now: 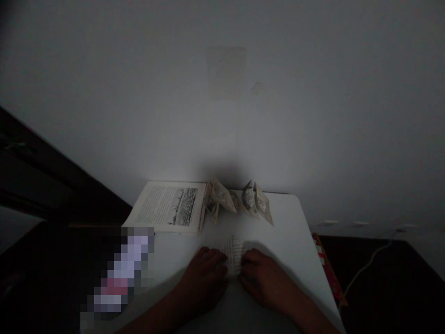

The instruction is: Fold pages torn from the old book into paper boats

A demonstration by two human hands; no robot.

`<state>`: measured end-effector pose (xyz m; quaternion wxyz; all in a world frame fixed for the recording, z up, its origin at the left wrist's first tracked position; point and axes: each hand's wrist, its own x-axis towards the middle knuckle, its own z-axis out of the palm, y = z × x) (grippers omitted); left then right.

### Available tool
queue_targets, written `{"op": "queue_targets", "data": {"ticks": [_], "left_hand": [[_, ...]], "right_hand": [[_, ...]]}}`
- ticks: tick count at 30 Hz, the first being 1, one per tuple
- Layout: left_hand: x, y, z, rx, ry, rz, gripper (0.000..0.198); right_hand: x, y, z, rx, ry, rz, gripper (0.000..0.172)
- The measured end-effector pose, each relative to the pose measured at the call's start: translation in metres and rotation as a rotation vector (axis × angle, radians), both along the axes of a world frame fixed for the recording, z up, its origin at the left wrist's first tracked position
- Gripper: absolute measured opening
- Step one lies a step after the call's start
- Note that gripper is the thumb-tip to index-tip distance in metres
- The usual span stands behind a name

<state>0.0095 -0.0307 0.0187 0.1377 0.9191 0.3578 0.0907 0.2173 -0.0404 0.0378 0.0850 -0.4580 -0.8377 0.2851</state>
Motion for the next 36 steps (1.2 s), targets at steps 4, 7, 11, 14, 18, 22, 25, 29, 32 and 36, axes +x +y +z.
{"op": "queue_targets", "data": {"ticks": [4, 7, 11, 14, 18, 22, 25, 29, 32, 36], "left_hand": [[0.003, 0.0, -0.011, 0.046, -0.008, 0.021, 0.009], [0.004, 0.001, -0.016, 0.073, -0.012, 0.03, 0.011], [0.005, 0.001, -0.02, 0.119, -0.021, 0.031, 0.011], [0.006, 0.0, -0.021, 0.127, -0.019, 0.025, 0.011], [0.007, 0.001, -0.019, 0.126, -0.002, 0.027, 0.011], [0.009, 0.005, -0.016, 0.113, 0.028, 0.033, 0.013], [0.011, 0.008, -0.015, 0.088, 0.043, 0.045, 0.012], [0.014, 0.013, -0.012, 0.04, 0.066, 0.055, 0.011], [0.016, 0.016, -0.009, 0.03, 0.102, 0.057, 0.01], [0.019, 0.02, -0.004, 0.014, 0.145, 0.065, 0.012]], "right_hand": [[0.0, 0.001, -0.001, 0.004, -0.01, -0.004, 0.018], [0.0, 0.002, -0.002, -0.007, -0.009, -0.009, 0.014], [-0.005, 0.005, -0.003, 0.003, -0.09, 0.005, 0.013], [-0.012, 0.01, -0.004, 0.046, -0.194, 0.042, 0.012], [-0.02, 0.015, -0.002, 0.074, -0.288, 0.071, 0.013], [-0.023, 0.018, 0.001, 0.087, -0.308, 0.09, 0.016], [-0.024, 0.02, 0.002, 0.073, -0.321, 0.082, 0.017], [-0.026, 0.022, 0.003, 0.03, -0.305, 0.05, 0.02], [-0.027, 0.023, 0.003, 0.006, -0.314, 0.022, 0.019], [-0.031, 0.024, 0.0, -0.024, -0.349, -0.043, 0.017]]}}
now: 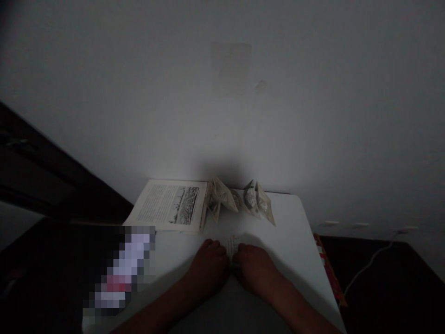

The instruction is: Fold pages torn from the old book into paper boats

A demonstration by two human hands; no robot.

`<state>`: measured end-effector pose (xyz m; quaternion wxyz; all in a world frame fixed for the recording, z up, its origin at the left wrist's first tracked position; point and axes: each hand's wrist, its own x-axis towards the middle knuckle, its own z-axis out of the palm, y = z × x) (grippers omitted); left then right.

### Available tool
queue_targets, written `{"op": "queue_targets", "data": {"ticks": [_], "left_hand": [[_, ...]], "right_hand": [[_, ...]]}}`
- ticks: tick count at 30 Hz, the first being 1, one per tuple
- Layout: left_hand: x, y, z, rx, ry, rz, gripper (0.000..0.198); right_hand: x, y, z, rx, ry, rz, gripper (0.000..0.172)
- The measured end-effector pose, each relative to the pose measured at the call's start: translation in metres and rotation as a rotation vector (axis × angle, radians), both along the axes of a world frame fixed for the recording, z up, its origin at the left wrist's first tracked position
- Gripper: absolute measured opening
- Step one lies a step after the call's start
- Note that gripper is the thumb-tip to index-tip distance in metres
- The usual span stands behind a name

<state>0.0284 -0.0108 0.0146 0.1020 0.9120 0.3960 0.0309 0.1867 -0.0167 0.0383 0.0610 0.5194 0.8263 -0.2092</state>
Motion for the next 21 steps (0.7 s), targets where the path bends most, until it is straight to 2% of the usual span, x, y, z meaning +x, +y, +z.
{"op": "queue_targets", "data": {"ticks": [9, 21], "left_hand": [[-0.004, 0.001, 0.017, -0.129, 0.124, 0.08, 0.021], [-0.035, 0.006, 0.023, -0.329, 0.233, 0.294, 0.03]], "right_hand": [[-0.007, 0.003, 0.006, -0.034, -0.055, -0.099, 0.019], [-0.01, 0.009, 0.01, -0.087, -0.079, -0.123, 0.024]]}}
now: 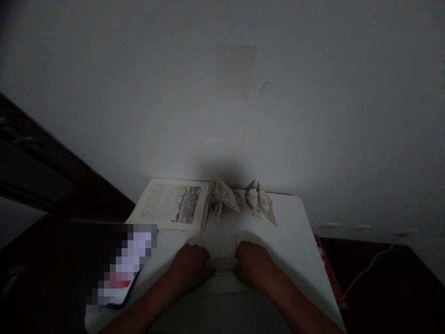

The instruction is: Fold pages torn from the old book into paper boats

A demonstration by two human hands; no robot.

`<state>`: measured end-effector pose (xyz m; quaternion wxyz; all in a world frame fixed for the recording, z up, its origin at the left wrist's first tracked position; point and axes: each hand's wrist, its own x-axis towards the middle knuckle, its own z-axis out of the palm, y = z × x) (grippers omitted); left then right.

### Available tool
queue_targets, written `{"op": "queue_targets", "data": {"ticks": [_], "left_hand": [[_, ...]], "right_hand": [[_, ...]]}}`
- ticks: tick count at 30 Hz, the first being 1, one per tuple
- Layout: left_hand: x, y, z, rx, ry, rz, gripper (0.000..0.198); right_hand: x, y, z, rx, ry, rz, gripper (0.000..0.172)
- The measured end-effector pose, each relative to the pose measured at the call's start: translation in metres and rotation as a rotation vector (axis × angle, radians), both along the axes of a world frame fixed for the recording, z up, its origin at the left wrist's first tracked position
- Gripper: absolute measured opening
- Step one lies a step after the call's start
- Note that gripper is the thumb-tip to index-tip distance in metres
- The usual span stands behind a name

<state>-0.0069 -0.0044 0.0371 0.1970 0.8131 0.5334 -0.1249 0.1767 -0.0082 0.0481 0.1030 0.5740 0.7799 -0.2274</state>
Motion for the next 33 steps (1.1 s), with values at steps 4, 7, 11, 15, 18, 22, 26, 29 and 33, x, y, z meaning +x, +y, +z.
{"op": "queue_targets", "data": {"ticks": [4, 7, 11, 15, 18, 22, 26, 29, 33], "left_hand": [[-0.005, 0.003, 0.001, -0.024, 0.01, 0.055, 0.033], [-0.005, 0.005, 0.003, -0.049, 0.014, 0.09, 0.034], [-0.003, 0.007, 0.005, -0.058, 0.012, 0.108, 0.035], [0.0, 0.006, 0.007, -0.056, 0.013, 0.114, 0.038], [0.003, 0.005, 0.007, -0.042, 0.006, 0.111, 0.049], [0.004, 0.006, 0.003, -0.025, 0.008, 0.125, 0.053], [0.004, 0.007, 0.0, -0.01, 0.01, 0.138, 0.053], [0.004, 0.007, -0.002, 0.001, 0.01, 0.141, 0.052], [0.003, 0.006, -0.004, 0.015, 0.009, 0.132, 0.053]], "right_hand": [[0.0, 0.003, 0.002, -0.013, -0.006, 0.019, 0.024], [0.0, 0.005, 0.003, -0.019, -0.006, 0.042, 0.023], [-0.003, 0.006, 0.0, -0.012, -0.024, 0.035, 0.03], [-0.007, 0.007, -0.005, -0.007, -0.054, 0.023, 0.034], [-0.009, 0.007, -0.005, -0.001, -0.072, 0.019, 0.035], [-0.011, 0.006, -0.002, 0.005, -0.085, 0.014, 0.036], [-0.008, 0.006, -0.001, 0.001, -0.098, -0.001, 0.034], [-0.001, 0.006, -0.002, -0.003, -0.105, -0.025, 0.033], [0.012, 0.005, -0.003, -0.008, -0.104, -0.062, 0.035]]}}
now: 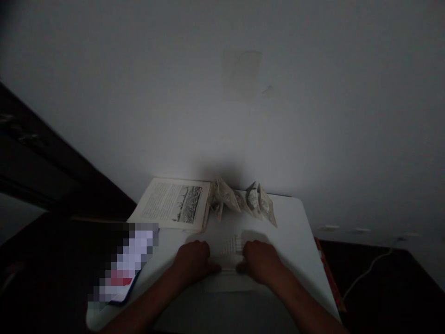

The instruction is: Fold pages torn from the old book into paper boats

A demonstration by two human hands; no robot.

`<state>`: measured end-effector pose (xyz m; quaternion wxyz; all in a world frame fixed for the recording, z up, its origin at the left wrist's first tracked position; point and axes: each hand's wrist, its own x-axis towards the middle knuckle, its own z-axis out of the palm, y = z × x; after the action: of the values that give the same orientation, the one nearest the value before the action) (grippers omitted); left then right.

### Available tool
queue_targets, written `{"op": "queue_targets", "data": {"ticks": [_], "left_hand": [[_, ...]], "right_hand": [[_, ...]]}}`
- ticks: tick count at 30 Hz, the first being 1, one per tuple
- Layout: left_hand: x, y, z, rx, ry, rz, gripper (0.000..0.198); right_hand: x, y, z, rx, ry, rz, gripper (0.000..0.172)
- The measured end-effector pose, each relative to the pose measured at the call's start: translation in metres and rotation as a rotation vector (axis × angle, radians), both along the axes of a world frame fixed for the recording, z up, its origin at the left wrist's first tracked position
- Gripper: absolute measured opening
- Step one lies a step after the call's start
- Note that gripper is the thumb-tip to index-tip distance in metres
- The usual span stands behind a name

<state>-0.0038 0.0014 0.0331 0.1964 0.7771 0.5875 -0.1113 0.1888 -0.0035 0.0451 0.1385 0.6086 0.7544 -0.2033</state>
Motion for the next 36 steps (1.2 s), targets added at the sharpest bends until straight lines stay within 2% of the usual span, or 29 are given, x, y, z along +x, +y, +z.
{"op": "queue_targets", "data": {"ticks": [9, 15, 26, 31, 36], "left_hand": [[-0.001, 0.0, 0.002, -0.025, 0.007, 0.004, 0.051], [-0.001, -0.001, 0.005, -0.032, -0.003, 0.014, 0.05], [-0.01, -0.003, 0.011, -0.083, -0.016, 0.059, 0.039], [-0.011, -0.003, 0.009, -0.089, -0.024, 0.076, 0.034], [-0.017, -0.003, 0.007, -0.057, -0.057, 0.039, 0.028]], "right_hand": [[0.028, -0.006, -0.001, -0.013, 0.039, -0.097, 0.04], [0.048, -0.008, -0.004, -0.029, 0.051, -0.145, 0.034], [0.054, -0.007, -0.009, -0.029, 0.096, -0.134, 0.035], [0.067, -0.008, -0.01, -0.035, 0.106, -0.142, 0.026], [0.086, -0.015, -0.011, -0.034, 0.185, -0.189, 0.02]]}}
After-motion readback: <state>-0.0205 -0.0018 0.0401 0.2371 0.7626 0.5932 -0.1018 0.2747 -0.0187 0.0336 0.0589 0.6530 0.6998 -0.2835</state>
